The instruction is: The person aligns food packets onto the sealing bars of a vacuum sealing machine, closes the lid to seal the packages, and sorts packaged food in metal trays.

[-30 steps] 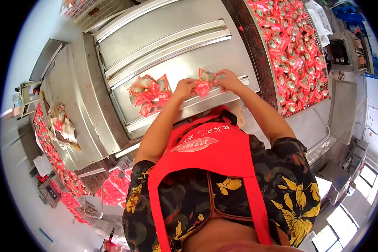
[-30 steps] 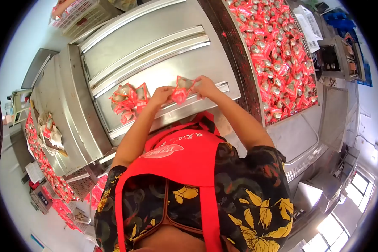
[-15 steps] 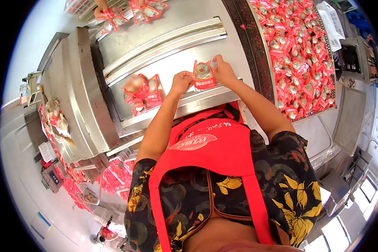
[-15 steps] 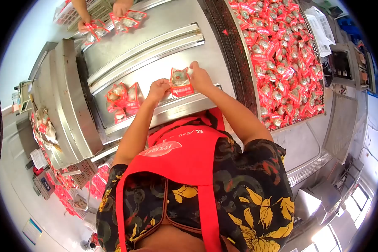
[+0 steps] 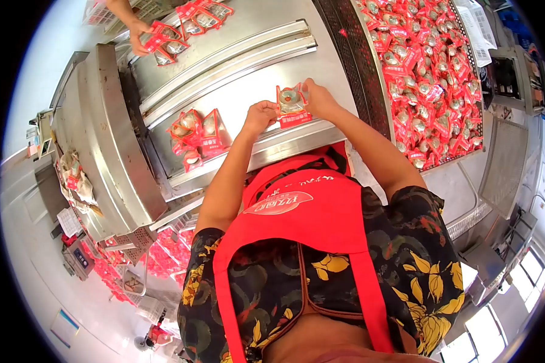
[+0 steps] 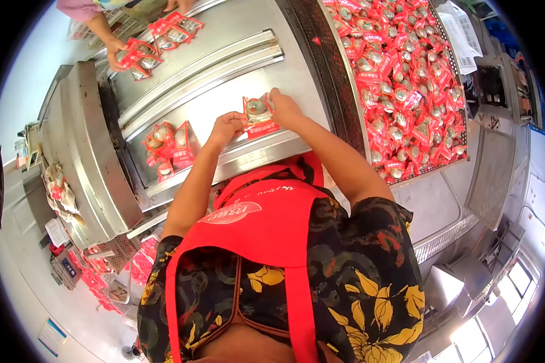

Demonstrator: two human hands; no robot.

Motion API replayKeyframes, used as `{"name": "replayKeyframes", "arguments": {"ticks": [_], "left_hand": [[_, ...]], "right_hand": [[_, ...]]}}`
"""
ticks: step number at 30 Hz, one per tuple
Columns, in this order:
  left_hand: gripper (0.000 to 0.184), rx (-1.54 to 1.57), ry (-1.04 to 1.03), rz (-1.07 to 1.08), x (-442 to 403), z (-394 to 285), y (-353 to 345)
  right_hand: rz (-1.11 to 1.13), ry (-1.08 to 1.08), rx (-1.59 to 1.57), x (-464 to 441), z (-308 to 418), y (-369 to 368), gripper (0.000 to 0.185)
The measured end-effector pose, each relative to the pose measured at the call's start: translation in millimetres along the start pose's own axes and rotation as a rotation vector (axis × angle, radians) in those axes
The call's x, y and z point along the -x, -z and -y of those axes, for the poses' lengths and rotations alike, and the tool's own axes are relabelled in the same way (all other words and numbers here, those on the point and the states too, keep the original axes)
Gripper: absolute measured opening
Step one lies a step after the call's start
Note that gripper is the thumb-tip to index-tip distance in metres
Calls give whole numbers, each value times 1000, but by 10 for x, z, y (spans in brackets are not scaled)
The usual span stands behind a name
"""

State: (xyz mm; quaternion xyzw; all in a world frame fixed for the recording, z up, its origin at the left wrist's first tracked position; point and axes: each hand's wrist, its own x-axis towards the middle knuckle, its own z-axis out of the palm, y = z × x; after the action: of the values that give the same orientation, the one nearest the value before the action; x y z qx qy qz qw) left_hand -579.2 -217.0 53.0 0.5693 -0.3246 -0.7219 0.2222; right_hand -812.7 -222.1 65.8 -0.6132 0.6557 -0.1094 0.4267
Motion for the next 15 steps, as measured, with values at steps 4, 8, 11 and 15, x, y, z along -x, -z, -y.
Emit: {"name": "replayKeyframes", "arguments": {"ticks": [4, 8, 11, 15], "left_hand": [[9, -68, 7, 96, 12, 54, -191], [9, -108, -59, 109, -33, 138, -305], [10, -174, -68, 85, -43, 142, -344], [15, -219, -106, 87, -27, 161, -339]], "right_hand": [[23, 49, 11, 101, -134, 199, 49], [-2, -117, 33, 456, 37, 570, 46], [-52, 362, 47, 707, -138, 429, 33], [-174, 560, 211, 849, -169, 243, 5]]}}
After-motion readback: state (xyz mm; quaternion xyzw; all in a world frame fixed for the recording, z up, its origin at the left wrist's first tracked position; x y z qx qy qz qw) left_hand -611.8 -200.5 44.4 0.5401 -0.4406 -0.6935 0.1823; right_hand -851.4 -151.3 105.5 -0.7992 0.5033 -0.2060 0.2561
